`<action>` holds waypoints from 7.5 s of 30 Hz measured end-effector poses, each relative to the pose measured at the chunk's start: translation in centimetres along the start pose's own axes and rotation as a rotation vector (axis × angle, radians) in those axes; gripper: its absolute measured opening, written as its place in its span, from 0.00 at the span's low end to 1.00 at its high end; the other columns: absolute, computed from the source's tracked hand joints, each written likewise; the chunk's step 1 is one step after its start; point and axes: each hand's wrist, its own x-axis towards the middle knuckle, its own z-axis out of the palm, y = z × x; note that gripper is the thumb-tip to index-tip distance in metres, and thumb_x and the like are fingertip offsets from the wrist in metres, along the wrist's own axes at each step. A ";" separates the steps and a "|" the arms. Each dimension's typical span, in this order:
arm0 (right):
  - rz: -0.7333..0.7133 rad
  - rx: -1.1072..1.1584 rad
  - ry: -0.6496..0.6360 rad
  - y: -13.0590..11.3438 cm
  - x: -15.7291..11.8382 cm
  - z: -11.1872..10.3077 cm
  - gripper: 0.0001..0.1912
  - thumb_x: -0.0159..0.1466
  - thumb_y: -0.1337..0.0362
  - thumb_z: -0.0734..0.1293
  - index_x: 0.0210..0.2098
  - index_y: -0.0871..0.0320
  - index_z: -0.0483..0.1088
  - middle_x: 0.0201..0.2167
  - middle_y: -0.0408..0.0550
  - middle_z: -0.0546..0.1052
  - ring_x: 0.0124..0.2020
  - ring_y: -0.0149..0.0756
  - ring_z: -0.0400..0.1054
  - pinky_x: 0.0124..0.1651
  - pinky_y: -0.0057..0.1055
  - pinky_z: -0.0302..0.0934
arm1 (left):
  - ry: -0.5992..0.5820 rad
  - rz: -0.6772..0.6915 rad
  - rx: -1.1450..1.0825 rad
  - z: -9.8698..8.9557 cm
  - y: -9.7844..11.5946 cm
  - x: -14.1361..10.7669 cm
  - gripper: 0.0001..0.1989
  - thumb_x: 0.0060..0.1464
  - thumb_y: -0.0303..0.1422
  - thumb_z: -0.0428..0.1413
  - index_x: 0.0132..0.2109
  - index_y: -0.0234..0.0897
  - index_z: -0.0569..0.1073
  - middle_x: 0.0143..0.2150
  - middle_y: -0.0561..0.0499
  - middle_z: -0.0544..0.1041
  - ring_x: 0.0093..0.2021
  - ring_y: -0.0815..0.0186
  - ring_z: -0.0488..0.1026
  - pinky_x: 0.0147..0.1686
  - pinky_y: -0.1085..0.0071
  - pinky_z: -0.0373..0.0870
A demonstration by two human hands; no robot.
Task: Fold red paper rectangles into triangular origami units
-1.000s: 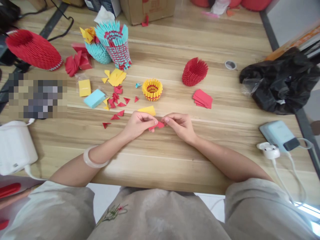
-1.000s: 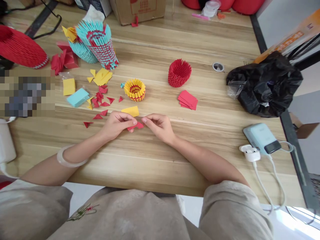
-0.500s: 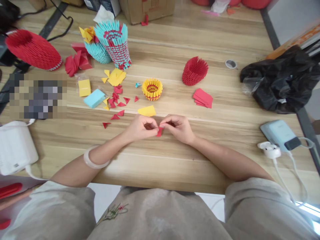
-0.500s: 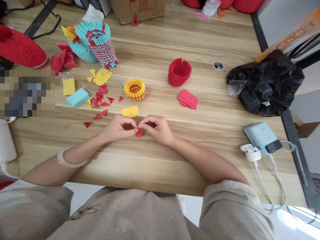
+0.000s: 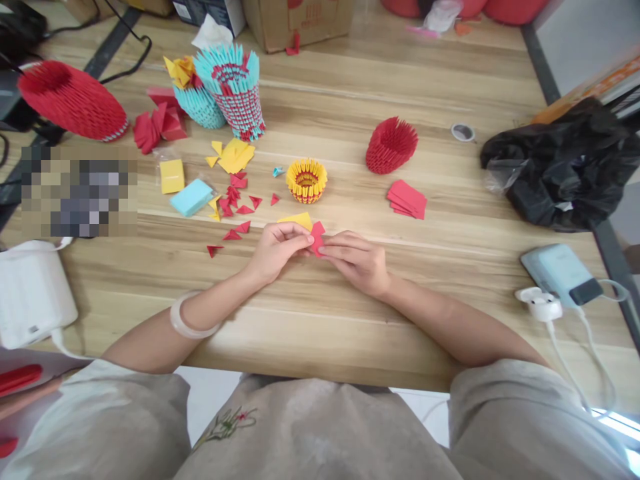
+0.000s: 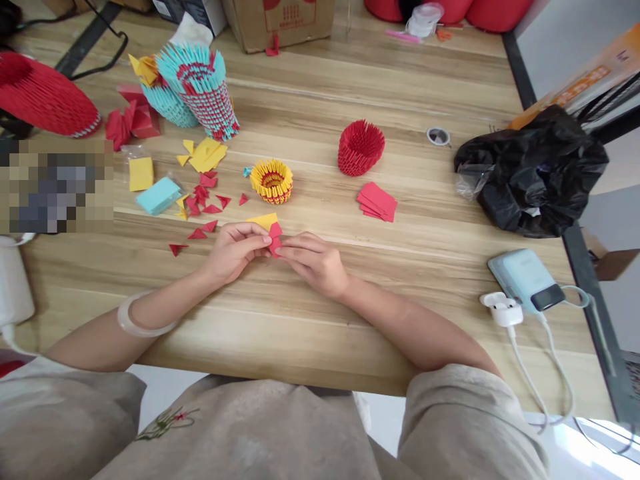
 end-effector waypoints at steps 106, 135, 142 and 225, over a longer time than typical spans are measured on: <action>0.881 0.853 0.015 1.3 1.5 -0.1 0.10 0.48 0.61 0.76 0.27 0.60 0.77 0.25 0.45 0.79 0.25 0.26 0.68 0.32 0.26 0.64 | -0.037 0.602 0.579 -0.3 -0.5 -0.4 0.03 0.48 0.27 0.60 0.32 0.36 0.79 0.32 0.48 0.81 0.31 0.67 0.77 0.33 0.73 0.73; 0.826 0.710 -0.054 1.1 1.9 -0.6 0.11 0.50 0.59 0.74 0.28 0.61 0.76 0.24 0.45 0.78 0.22 0.25 0.65 0.28 0.26 0.63 | -0.026 0.579 0.565 -0.1 -0.3 -0.4 0.03 0.47 0.30 0.61 0.30 0.36 0.79 0.30 0.48 0.81 0.29 0.67 0.76 0.31 0.73 0.73; 0.833 0.720 -0.055 1.0 1.9 -0.6 0.11 0.51 0.60 0.74 0.28 0.62 0.76 0.24 0.45 0.78 0.22 0.24 0.65 0.28 0.25 0.63 | -0.033 0.514 0.479 0.0 -0.5 -0.3 0.02 0.45 0.28 0.62 0.30 0.35 0.79 0.29 0.49 0.81 0.28 0.68 0.76 0.30 0.74 0.74; 0.864 0.794 0.040 2.5 5.3 2.5 0.13 0.47 0.57 0.76 0.25 0.57 0.72 0.20 0.40 0.74 0.22 0.26 0.65 0.29 0.27 0.61 | 0.249 0.443 0.263 -1.6 -0.4 1.1 0.12 0.43 0.36 0.65 0.35 0.33 0.79 0.36 0.47 0.81 0.34 0.64 0.77 0.38 0.68 0.76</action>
